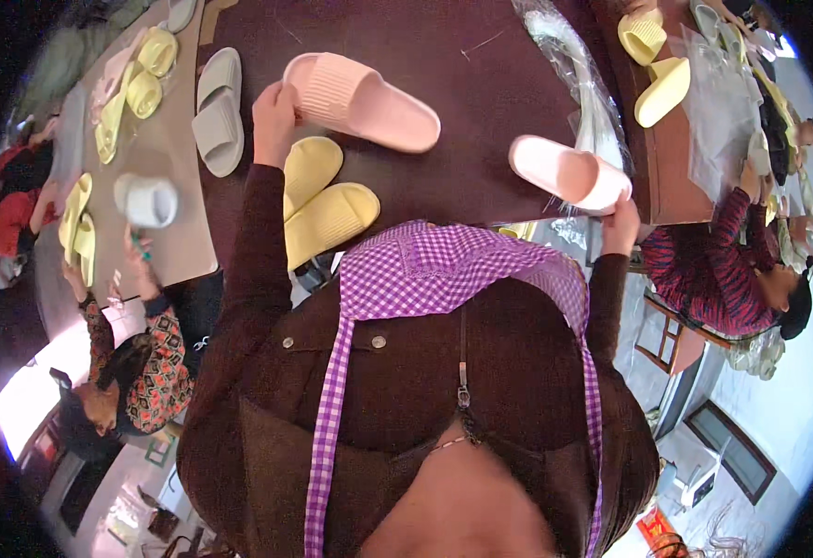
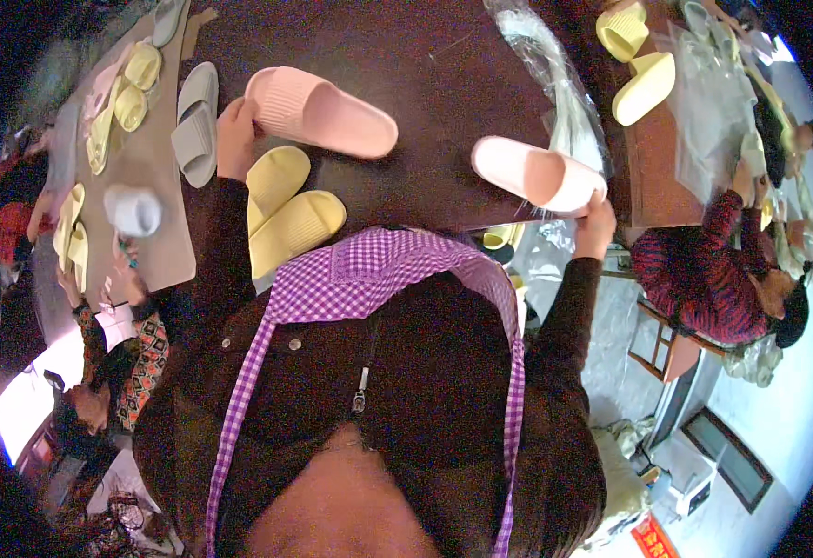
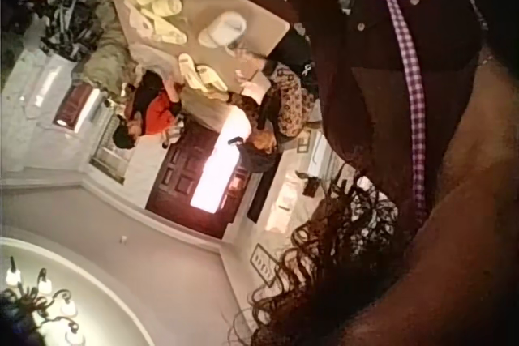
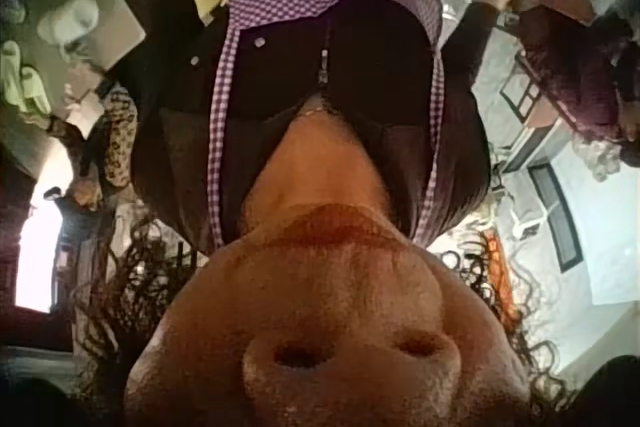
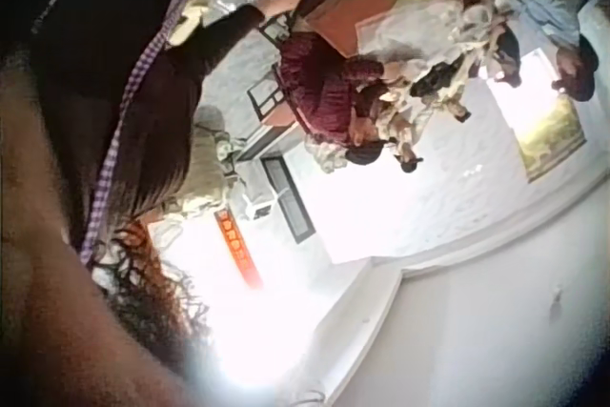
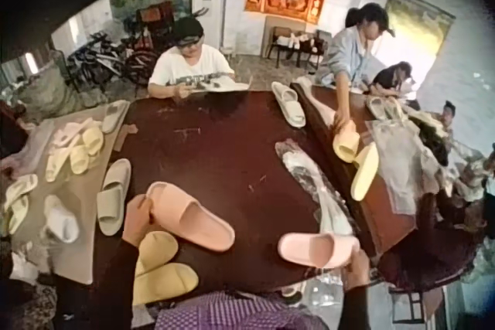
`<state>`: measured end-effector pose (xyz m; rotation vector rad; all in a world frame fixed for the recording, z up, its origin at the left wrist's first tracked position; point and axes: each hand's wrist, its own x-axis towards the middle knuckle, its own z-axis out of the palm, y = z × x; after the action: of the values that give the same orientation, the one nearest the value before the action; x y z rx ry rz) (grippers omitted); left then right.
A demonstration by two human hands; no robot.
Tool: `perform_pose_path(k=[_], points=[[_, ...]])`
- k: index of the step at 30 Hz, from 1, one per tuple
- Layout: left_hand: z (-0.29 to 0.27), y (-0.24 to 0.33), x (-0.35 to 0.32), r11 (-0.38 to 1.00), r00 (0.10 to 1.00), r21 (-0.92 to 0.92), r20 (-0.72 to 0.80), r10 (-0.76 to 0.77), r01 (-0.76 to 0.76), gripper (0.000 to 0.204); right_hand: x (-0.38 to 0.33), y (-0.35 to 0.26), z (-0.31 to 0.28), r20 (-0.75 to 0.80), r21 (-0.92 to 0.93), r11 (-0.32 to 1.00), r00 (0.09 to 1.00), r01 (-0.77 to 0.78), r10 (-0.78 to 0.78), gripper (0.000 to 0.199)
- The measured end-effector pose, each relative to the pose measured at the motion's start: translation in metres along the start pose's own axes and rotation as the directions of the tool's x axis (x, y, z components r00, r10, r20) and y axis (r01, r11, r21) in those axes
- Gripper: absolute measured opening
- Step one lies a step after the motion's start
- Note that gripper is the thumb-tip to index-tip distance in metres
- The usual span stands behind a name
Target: The person pairs slippers together by picking them up from the table and threading plastic fasteners through them by hand.
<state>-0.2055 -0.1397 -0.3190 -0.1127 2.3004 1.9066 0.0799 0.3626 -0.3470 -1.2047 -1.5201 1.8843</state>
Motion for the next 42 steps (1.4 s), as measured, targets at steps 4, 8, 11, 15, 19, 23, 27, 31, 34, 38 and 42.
perform_pose_path(k=[4, 8, 11, 15, 19, 23, 27, 31, 34, 38, 42], points=[[0.026, 0.006, 0.013, 0.995, 0.973, 0.099, 0.23, -0.002, -0.021, 0.029, -0.024, -0.063, 0.051, 0.16, -0.374, 0.906, 0.976, 0.196, -0.145, 0.03], [0.089, 0.002, 0.023, 0.993, 0.89, 0.116, 0.455, -0.025, -0.032, 0.033, 0.019, -0.051, 0.112, 0.464, -0.598, 0.682, 0.876, 0.421, -0.134, 0.032], [0.125, -0.045, 0.032, 0.882, 0.875, 0.258, 0.398, 0.275, -0.394, 0.034, 0.019, -0.031, 0.181, 0.55, -0.4, 0.771, 0.803, 0.496, -0.231, 0.031], [0.133, -0.042, 0.014, 0.756, 0.857, 0.414, 0.337, 0.39, -0.507, 0.034, 0.018, -0.031, 0.207, 0.347, -0.365, 0.624, 0.723, 0.691, -0.598, 0.028], [0.108, -0.044, -0.026, 0.819, 0.916, 0.422, 0.27, 0.295, -0.388, 0.032, 0.013, -0.027, 0.154, 0.281, -0.499, 0.65, 0.817, 0.573, -0.504, 0.026], [0.091, -0.066, -0.067, 0.835, 0.935, 0.439, 0.27, 0.231, -0.333, 0.029, 0.008, 0.006, 0.058, 0.09, -0.57, 0.677, 0.854, 0.466, -0.512, 0.022], [0.095, -0.083, -0.093, 0.883, 0.927, 0.413, 0.371, 0.06, -0.222, 0.028, -0.006, 0.042, -0.02, -0.069, -0.676, 0.655, 0.857, 0.337, -0.511, 0.021], [0.119, -0.081, -0.108, 0.933, 0.809, 0.302, 0.587, -0.021, -0.195, 0.024, -0.025, 0.075, -0.039, -0.032, -0.716, 0.629, 0.886, 0.302, -0.462, 0.018], [0.137, -0.058, -0.12, 0.92, 0.73, 0.296, 0.684, -0.016, -0.257, 0.024, -0.039, 0.09, -0.022, -0.042, -0.73, 0.644, 0.925, 0.23, -0.379, 0.021], [0.147, -0.05, -0.124, 0.924, 0.672, 0.29, 0.739, -0.049, -0.251, 0.026, -0.057, 0.091, 0.011, -0.079, -0.74, 0.654, 0.946, 0.156, -0.315, 0.027], [0.147, -0.052, -0.125, 0.928, 0.667, 0.306, 0.739, -0.09, -0.214, 0.026, -0.058, 0.064, 0.044, -0.087, -0.744, 0.652, 0.946, 0.147, -0.312, 0.031]])
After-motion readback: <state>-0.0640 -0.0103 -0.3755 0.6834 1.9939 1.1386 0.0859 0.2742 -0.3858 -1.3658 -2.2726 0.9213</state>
